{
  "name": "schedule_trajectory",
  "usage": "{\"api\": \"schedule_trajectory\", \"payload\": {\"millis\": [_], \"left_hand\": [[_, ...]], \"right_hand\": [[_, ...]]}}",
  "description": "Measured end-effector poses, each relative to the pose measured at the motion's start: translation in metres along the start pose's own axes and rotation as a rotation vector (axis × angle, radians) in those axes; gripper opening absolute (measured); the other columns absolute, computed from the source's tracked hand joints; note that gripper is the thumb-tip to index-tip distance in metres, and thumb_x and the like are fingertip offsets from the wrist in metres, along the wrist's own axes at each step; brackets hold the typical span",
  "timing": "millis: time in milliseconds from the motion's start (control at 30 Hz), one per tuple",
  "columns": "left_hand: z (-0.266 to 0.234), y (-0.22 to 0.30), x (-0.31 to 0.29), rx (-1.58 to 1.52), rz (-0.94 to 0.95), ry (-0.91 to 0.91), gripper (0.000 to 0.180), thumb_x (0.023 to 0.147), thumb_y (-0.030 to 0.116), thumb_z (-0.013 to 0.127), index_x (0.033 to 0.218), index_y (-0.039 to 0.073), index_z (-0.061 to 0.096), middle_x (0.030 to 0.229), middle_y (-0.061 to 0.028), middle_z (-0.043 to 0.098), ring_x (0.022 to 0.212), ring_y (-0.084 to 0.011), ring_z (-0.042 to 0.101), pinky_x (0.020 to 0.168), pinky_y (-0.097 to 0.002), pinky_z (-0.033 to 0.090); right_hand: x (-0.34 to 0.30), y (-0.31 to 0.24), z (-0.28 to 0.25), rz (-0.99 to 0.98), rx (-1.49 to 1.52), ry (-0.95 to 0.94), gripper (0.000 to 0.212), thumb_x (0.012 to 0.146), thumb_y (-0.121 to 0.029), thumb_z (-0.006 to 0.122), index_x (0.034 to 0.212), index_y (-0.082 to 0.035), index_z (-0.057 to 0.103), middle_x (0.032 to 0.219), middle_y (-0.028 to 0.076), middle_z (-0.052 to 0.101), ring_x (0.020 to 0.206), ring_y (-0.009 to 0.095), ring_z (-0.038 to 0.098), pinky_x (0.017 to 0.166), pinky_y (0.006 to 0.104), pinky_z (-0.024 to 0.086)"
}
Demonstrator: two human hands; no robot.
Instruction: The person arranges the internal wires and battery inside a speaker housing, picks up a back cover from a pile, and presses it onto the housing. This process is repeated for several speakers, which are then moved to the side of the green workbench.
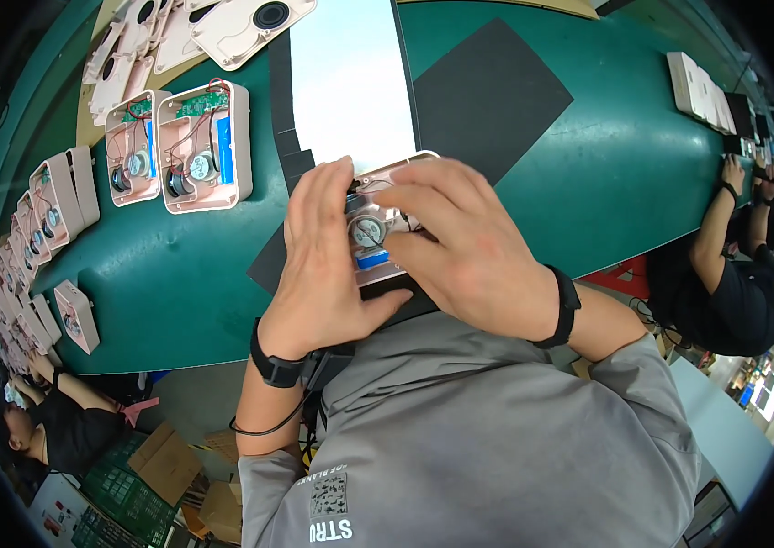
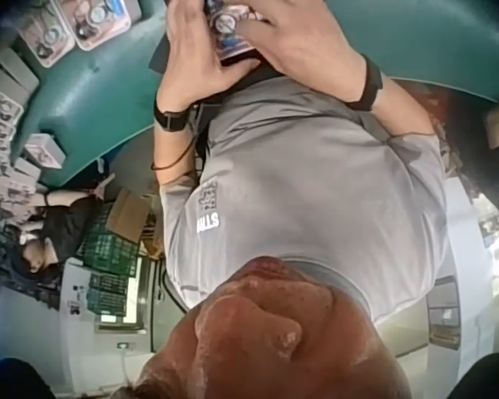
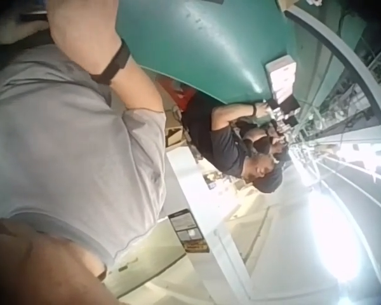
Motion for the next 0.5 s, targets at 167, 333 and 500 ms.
{"api": "schedule_trajectory", "payload": {"millis": [167, 333, 500], "left_hand": [[0.009, -0.012, -0.008, -0.104, -0.059, 0.027, 0.084, 0.082, 0.01, 0.082, 0.153, 0.0, 0.038, 0.156, -0.0223, 0.039, 0.143, -0.0415, 0.041, 0.116, -0.0477, 0.041], [0.028, -0.012, -0.008, -0.022, -0.056, 0.21, 0.08, 0.08, 0.005, 0.081, 0.149, -0.001, 0.041, 0.148, -0.0218, 0.049, 0.14, -0.0451, 0.044, 0.115, -0.0543, 0.035], [0.028, -0.004, -0.004, 0.074, -0.031, 0.246, 0.072, 0.08, 0.002, 0.08, 0.143, 0.001, 0.045, 0.147, -0.0194, 0.052, 0.138, -0.0451, 0.047, 0.113, -0.0541, 0.037]], "right_hand": [[-0.013, 0.005, 0.001, -0.086, -0.021, -0.086, 0.018, 0.075, -0.009, 0.077, 0.091, -0.003, 0.071, 0.124, 0.014, 0.063, 0.124, 0.035, 0.058, 0.099, 0.0488, 0.05], [-0.014, 0.02, 0.003, -0.045, -0.036, -0.091, 0.017, 0.076, -0.008, 0.076, 0.091, -0.003, 0.072, 0.124, 0.013, 0.064, 0.123, 0.035, 0.058, 0.099, 0.0483, 0.049], [-0.009, 0.024, 0.007, -0.016, -0.071, -0.106, 0.018, 0.075, -0.007, 0.077, 0.093, -0.003, 0.073, 0.123, 0.012, 0.064, 0.123, 0.035, 0.058, 0.098, 0.0469, 0.049]]}}
Point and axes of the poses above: each hand's wrist, its own x-axis towards the middle knuckle, its own z-axis out of the palm, y = z × x, the point moved 2 cm from there along x, towards the middle knuckle
